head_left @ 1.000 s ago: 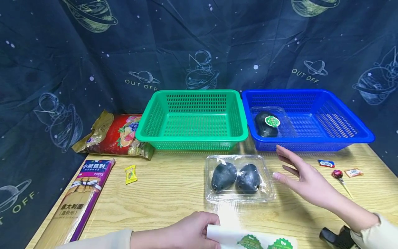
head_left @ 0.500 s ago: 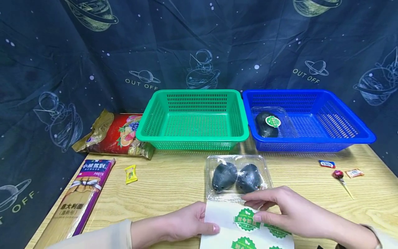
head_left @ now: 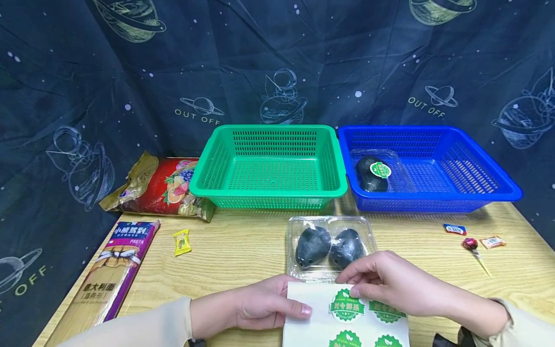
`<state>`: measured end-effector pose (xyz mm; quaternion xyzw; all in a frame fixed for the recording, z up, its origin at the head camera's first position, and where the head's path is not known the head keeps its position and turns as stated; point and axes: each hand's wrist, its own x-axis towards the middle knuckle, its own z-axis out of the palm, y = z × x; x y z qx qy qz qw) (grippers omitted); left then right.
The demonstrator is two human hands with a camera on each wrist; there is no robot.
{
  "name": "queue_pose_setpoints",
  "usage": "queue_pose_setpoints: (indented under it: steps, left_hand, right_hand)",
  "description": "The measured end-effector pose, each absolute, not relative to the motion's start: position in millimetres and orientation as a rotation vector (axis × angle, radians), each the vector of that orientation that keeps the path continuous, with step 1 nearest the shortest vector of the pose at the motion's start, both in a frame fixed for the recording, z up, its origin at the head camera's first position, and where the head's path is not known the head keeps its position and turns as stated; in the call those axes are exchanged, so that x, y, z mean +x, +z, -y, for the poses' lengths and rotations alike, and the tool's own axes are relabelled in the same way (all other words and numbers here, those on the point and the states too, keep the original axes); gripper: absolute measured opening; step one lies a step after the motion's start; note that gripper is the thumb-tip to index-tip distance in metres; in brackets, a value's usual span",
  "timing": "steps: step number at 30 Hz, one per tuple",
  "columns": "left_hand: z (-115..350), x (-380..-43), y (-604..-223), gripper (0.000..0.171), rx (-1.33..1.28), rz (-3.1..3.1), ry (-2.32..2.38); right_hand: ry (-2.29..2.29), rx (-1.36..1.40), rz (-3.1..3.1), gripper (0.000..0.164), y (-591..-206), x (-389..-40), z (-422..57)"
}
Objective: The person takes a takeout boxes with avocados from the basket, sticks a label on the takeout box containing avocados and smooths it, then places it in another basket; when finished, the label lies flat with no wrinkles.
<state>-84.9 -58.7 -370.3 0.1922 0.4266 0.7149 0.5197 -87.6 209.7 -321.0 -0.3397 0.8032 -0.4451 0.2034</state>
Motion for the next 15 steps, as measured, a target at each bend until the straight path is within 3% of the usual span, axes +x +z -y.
queue_pose_setpoints:
  steps: [9, 15]
  left_hand:
    - [46, -88, -368, 0.049, 0.409, -0.981, 1.702]
    - [47, -89, -369, 0.049, 0.378, -0.888, 1.718]
  right_hand:
    - [-1.19, -0.969, -2.316, 0.016, -319, -89, -206]
    - [-1.119, -1.174, -2.322, 0.032, -319, -89, -205]
